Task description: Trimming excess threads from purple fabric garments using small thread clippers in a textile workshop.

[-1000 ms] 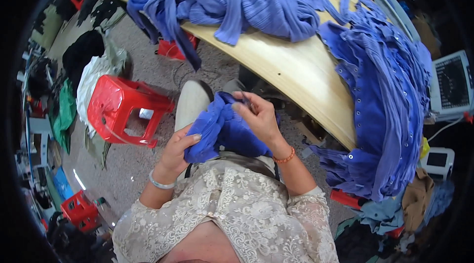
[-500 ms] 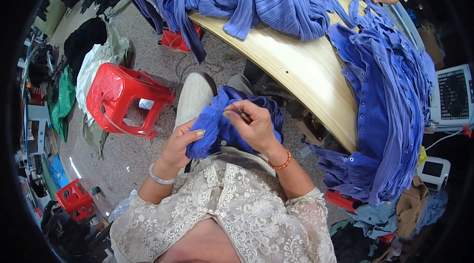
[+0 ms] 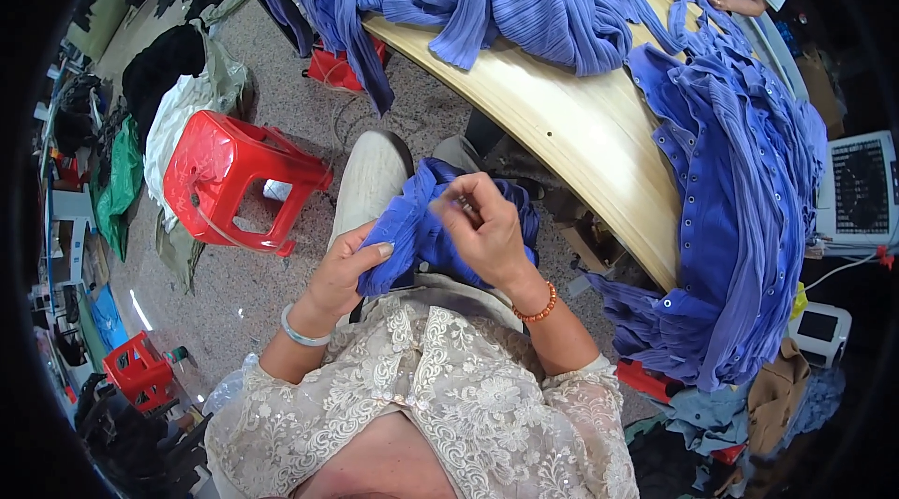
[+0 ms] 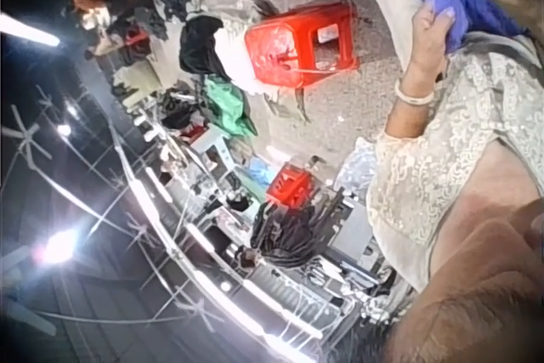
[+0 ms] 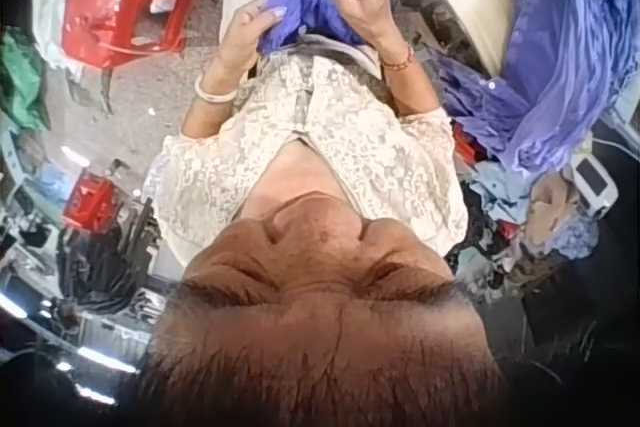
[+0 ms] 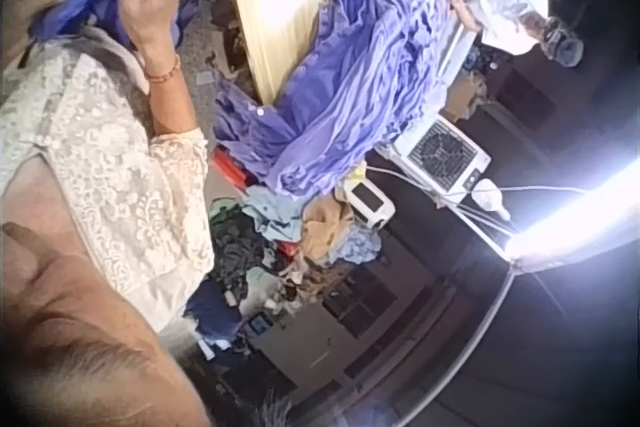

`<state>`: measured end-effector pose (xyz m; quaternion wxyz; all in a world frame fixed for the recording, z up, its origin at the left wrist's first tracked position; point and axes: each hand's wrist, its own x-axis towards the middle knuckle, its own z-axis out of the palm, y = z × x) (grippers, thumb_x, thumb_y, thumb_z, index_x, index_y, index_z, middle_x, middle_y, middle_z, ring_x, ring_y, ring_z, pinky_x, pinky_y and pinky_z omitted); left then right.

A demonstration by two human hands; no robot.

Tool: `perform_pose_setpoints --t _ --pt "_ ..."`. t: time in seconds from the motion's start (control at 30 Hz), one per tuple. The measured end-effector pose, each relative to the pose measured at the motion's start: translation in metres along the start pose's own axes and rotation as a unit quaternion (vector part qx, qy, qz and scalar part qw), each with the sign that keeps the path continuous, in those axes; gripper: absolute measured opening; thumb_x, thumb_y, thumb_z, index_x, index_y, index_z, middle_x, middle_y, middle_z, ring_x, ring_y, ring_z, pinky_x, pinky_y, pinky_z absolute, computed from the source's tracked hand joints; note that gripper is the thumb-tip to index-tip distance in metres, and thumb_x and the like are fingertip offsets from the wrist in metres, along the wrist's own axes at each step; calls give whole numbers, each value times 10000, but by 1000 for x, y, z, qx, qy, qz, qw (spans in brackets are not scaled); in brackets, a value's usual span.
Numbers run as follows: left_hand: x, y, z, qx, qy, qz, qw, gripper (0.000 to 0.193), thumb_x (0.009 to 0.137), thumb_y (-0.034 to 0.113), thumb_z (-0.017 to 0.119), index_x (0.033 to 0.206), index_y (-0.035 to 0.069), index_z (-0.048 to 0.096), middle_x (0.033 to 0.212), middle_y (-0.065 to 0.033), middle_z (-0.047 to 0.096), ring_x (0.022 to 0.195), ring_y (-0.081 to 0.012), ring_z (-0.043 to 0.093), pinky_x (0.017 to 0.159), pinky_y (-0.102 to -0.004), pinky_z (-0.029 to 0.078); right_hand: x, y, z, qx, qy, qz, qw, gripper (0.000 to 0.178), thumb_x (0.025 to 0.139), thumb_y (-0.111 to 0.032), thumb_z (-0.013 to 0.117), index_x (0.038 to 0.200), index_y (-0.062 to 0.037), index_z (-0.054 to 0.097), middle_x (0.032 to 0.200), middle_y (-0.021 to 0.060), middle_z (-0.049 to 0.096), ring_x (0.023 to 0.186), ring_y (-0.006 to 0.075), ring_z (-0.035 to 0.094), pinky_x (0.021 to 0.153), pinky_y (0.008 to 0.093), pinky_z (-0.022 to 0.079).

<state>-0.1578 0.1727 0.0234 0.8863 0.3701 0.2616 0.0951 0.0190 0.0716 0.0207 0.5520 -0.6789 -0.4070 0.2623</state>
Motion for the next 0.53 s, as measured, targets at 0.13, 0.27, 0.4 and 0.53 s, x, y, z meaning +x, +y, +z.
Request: perform_pose_setpoints --t 0.13,0.27,0.4,0.53 --pt "3 -3 0 8 -32 -2 999 325 919 61 493 1228 -24 540 1013 10 601 839 -25 534 742 -181 432 -7 -14 15 -102 -54 -42 992 389 735 -102 790 1060 -64 580 598 -45 419 515 14 361 457 192 292" --pt "-1 0 5 44 -42 -16 998 345 907 71 493 1239 -13 535 945 39 569 782 -11 489 696 -171 400 18 13 13 -215 148 -99 960 156 830 -47 661 980 -69 626 574 13 472 480 41 397 449 231 346" --pt "1 -2 -2 42 -42 -12 998 371 906 70 489 1266 -12 516 945 42 566 799 -12 488 707 -175 402 18 11 -2 -1 22 28 999 376 810 -102 703 1172 -70 609 824 4 651 529 11 393 465 195 345" --pt "5 -3 -7 56 -68 -21 996 438 897 66 499 1326 -14 464 1049 -16 592 880 -59 543 795 -214 436 8 -1 7 29 -144 -40 988 495 813 -116 703 1283 -68 553 1075 -2 639 611 -21 382 523 148 332"
